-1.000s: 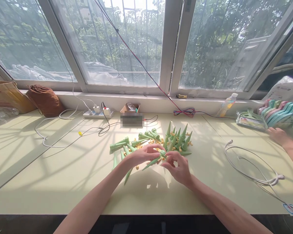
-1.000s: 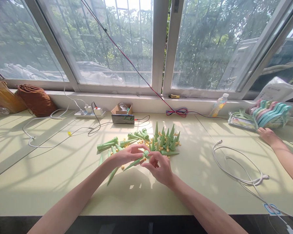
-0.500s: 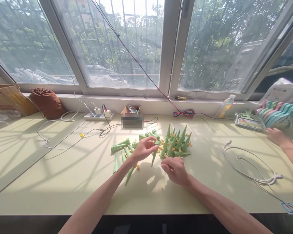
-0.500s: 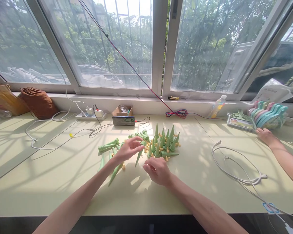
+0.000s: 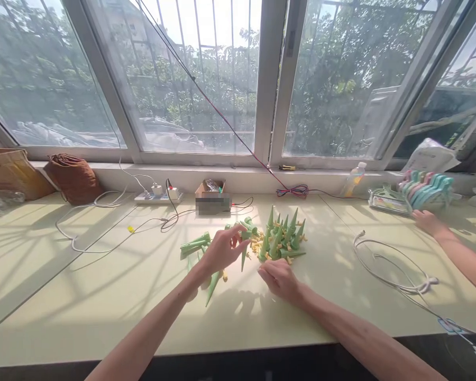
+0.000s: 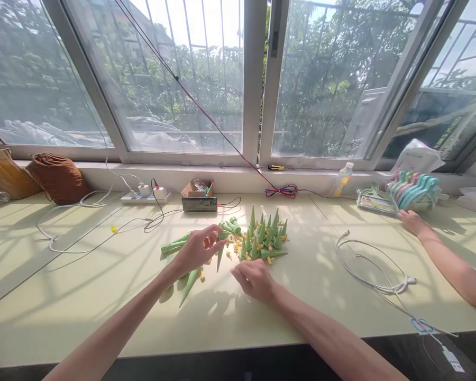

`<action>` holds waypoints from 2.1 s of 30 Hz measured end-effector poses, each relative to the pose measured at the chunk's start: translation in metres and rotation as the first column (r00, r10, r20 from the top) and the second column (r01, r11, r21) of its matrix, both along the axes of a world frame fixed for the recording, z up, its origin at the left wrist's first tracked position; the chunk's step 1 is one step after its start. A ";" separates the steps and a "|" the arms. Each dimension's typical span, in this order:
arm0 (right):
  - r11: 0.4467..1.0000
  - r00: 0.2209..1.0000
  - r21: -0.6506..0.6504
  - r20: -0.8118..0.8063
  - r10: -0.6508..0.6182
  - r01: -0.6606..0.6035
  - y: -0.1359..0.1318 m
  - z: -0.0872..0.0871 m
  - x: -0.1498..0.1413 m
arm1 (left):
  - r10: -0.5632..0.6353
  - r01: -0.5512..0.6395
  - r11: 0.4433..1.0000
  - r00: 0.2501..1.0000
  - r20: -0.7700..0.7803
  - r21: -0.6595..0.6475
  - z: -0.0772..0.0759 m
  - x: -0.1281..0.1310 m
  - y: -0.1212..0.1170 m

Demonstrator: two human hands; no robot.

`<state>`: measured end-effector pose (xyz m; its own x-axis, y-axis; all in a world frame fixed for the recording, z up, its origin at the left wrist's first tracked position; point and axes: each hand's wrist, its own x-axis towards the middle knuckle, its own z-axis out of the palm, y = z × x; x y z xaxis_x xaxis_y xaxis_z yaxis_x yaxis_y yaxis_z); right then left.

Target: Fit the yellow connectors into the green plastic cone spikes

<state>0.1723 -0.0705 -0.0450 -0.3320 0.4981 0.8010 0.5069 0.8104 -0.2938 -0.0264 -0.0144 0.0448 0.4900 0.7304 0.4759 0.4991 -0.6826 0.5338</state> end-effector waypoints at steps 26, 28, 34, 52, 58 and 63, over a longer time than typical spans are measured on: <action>0.895 0.858 -0.206 0.432 -0.279 0.395 0.010 0.027 -0.028 | -0.039 0.012 0.996 0.953 -0.300 -0.089 -0.038 -0.029 0.002; 0.845 0.785 -0.240 0.548 -0.288 0.478 0.017 0.038 -0.035 | -0.028 0.001 0.997 0.946 -0.324 -0.082 -0.039 -0.029 0.002; 0.765 0.629 -0.319 0.764 -0.143 0.560 0.030 0.057 -0.049 | -0.013 -0.005 0.999 0.930 -0.368 -0.048 -0.043 -0.030 0.002; 0.807 0.661 -0.302 0.737 -0.140 0.508 0.030 0.043 -0.047 | 0.035 -0.025 0.999 0.959 -0.280 0.040 -0.042 -0.033 0.001; 0.935 0.825 -0.162 0.535 -0.184 0.314 0.014 0.033 -0.027 | 0.033 -0.021 0.997 0.986 -0.164 0.074 -0.043 -0.034 0.002; 0.995 0.977 -0.087 0.211 -0.034 0.053 0.008 0.022 -0.009 | -0.008 0.034 0.990 0.983 -0.181 0.138 -0.042 -0.033 -0.005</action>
